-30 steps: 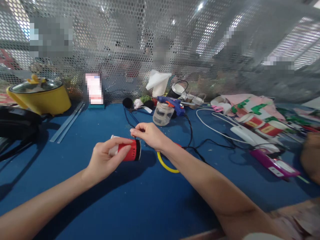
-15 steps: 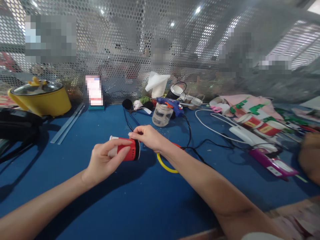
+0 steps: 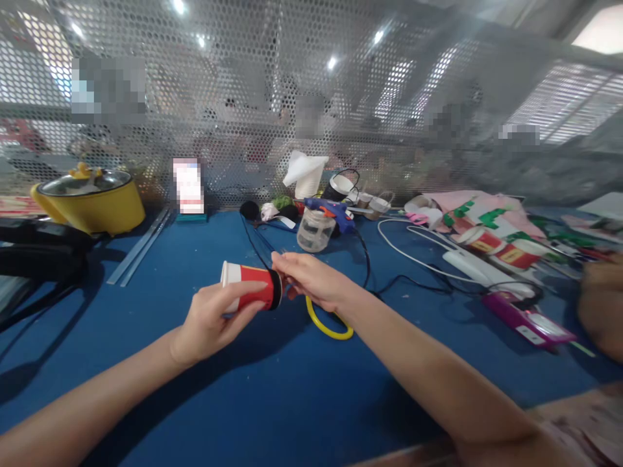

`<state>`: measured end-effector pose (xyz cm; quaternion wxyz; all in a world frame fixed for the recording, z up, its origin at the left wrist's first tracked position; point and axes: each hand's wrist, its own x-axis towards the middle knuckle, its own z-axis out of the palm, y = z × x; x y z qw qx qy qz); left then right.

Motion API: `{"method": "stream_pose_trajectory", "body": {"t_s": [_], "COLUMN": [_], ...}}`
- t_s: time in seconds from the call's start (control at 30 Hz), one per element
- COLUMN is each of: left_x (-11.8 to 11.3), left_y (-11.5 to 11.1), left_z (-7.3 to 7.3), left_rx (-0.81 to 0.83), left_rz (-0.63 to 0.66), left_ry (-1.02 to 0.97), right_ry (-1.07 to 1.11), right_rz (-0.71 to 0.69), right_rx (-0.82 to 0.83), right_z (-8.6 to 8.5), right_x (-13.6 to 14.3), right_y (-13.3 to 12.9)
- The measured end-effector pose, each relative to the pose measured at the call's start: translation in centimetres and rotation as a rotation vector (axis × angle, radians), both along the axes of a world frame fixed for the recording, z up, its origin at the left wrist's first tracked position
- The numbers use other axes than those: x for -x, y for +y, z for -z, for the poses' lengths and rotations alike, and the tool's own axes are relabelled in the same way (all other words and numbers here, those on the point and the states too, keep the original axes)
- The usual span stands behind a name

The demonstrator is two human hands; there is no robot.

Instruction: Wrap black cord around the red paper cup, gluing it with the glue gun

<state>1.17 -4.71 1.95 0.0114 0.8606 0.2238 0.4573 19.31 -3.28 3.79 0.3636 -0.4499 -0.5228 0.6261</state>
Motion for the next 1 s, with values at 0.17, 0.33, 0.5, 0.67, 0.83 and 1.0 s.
{"method": "stream_pose_trajectory", "body": {"t_s": [0.17, 0.33, 0.5, 0.67, 0.83, 1.0], "left_x": [0.0, -0.1, -0.5, -1.0, -1.0, -0.8], "left_y": [0.3, 0.4, 0.4, 0.6, 0.6, 0.6], "left_z": [0.6, 0.8, 0.0, -0.5, -0.3, 0.2], "left_rx": [-0.053, 0.181, 0.834, 1.118, 1.008, 0.88], "left_rz": [0.03, 0.072, 0.088, 0.098, 0.088, 0.113], "left_ry": [0.045, 0.007, -0.302, -0.413, -0.367, -0.247], "right_ry": [0.241, 0.305, 0.137, -0.126, -0.325, -0.22], "right_rz": [0.186, 0.291, 0.305, 0.191, 0.289, 0.079], "right_rx": [0.006, -0.054, -0.238, -0.412, -0.592, -0.527], "right_z": [0.8, 1.2, 1.5, 1.7, 1.5, 1.3], "right_x": [0.6, 0.6, 0.6, 0.8, 0.4, 0.6], "right_y": [-1.1, -1.0, -1.6, -2.6, -2.4, -2.5]}}
